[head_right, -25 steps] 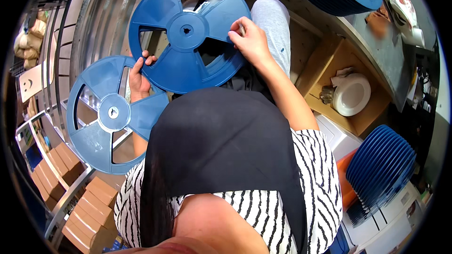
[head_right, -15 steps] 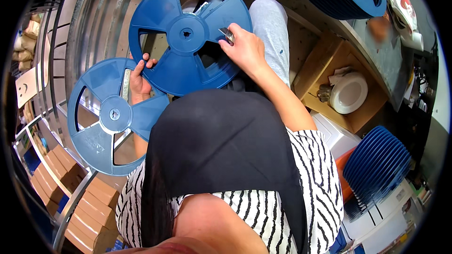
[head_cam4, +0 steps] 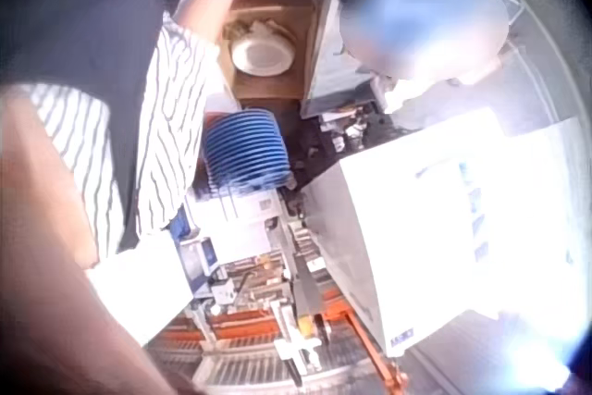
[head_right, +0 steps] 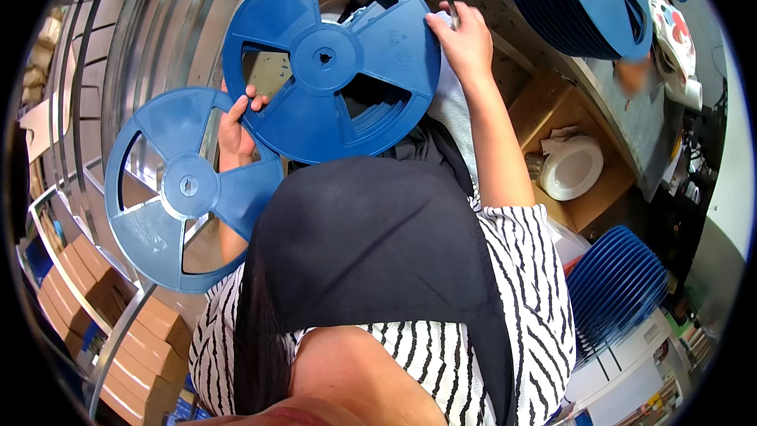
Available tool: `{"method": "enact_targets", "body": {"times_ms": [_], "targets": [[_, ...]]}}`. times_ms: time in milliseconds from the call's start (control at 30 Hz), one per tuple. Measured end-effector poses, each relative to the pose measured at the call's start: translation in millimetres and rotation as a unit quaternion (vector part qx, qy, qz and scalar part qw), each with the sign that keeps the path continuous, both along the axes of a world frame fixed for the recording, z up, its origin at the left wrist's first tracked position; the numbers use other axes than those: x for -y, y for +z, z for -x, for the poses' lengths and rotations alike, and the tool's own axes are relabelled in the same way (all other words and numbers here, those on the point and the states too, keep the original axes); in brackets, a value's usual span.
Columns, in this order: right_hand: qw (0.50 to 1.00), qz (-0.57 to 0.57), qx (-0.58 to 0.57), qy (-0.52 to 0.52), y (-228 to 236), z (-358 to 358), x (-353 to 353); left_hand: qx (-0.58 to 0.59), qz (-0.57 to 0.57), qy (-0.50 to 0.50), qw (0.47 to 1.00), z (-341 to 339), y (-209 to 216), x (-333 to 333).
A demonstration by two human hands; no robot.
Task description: The person sits on the floor and repeatedly picks up blue plastic reel-like parts from a metal shelf. They place the parts onto a stack on their lap, aligning them carefully before adding the next one. The person continues this repetitive stacking process throughout the clip.
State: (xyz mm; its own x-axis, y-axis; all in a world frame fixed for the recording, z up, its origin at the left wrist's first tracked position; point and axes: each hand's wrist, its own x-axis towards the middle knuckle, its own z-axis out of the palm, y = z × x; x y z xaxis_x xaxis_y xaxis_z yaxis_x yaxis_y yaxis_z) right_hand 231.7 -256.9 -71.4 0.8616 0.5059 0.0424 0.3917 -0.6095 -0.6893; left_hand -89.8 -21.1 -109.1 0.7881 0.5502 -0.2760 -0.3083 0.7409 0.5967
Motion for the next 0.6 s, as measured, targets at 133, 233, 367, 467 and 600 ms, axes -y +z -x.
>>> {"method": "enact_targets", "body": {"times_ms": [133, 233, 367, 467, 600], "targets": [[0.936, -0.171, -0.303, -0.043, 4, 24, 3, -0.030, 0.006, 0.031, 0.999, -7, 3, -2], [0.922, -0.273, -0.275, -0.020, 18, 24, 2, -0.019, -0.002, 0.002, 1.000, -13, 5, -7], [0.905, -0.325, -0.275, 0.013, 38, 19, 0, -0.021, -0.015, 0.000, 1.000, -21, 15, -6], [0.884, -0.357, -0.302, -0.002, 44, 20, 0, -0.016, -0.017, -0.004, 1.000, -24, 18, -7], [0.877, -0.375, -0.301, -0.005, 50, 20, 0, -0.010, -0.022, -0.008, 1.000, -25, 19, -8]]}}
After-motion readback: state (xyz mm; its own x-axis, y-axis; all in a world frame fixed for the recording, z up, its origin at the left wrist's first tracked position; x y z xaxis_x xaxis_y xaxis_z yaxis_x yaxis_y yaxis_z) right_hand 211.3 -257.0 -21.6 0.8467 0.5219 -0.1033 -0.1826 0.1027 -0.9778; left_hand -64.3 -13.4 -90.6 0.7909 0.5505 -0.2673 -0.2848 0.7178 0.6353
